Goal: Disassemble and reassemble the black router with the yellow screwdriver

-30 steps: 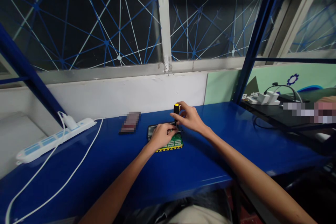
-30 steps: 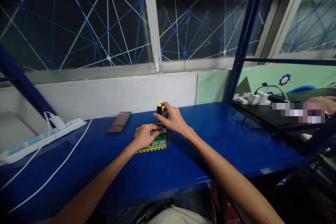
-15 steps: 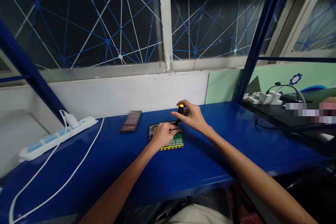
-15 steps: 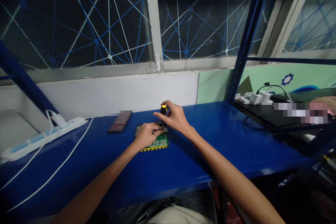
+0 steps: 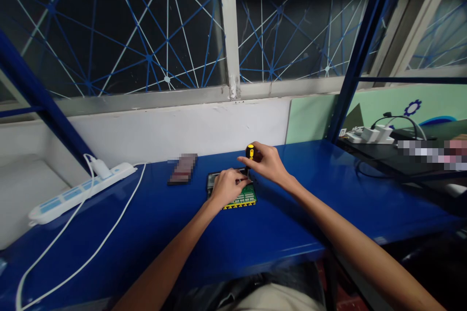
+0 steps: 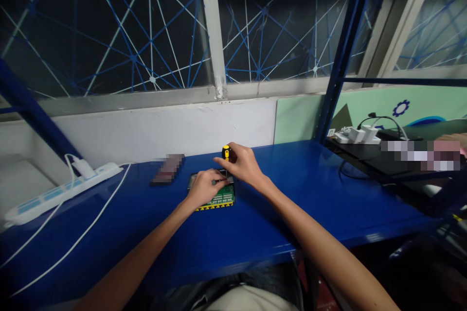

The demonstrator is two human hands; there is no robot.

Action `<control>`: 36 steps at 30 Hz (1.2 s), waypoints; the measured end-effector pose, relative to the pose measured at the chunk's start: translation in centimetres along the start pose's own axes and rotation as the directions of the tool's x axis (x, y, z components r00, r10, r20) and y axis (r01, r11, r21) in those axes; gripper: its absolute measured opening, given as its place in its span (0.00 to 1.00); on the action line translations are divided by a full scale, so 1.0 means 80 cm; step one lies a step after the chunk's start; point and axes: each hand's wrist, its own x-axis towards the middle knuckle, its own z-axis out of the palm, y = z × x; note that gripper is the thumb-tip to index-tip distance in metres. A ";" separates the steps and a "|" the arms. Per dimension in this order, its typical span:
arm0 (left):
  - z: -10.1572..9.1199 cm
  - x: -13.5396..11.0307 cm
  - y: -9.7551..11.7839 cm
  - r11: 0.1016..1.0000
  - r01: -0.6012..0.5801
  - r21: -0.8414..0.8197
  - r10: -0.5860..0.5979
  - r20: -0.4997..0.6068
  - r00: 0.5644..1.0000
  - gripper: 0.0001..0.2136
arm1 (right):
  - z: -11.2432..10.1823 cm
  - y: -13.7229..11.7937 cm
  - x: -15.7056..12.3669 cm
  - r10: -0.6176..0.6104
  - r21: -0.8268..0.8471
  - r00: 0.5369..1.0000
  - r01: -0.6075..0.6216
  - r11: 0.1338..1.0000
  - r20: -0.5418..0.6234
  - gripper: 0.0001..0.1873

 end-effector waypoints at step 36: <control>-0.007 0.000 0.007 0.987 -0.077 -0.139 0.078 0.001 0.997 0.08 | 0.005 0.007 -0.003 0.075 0.236 0.977 -0.122 0.964 0.200 0.20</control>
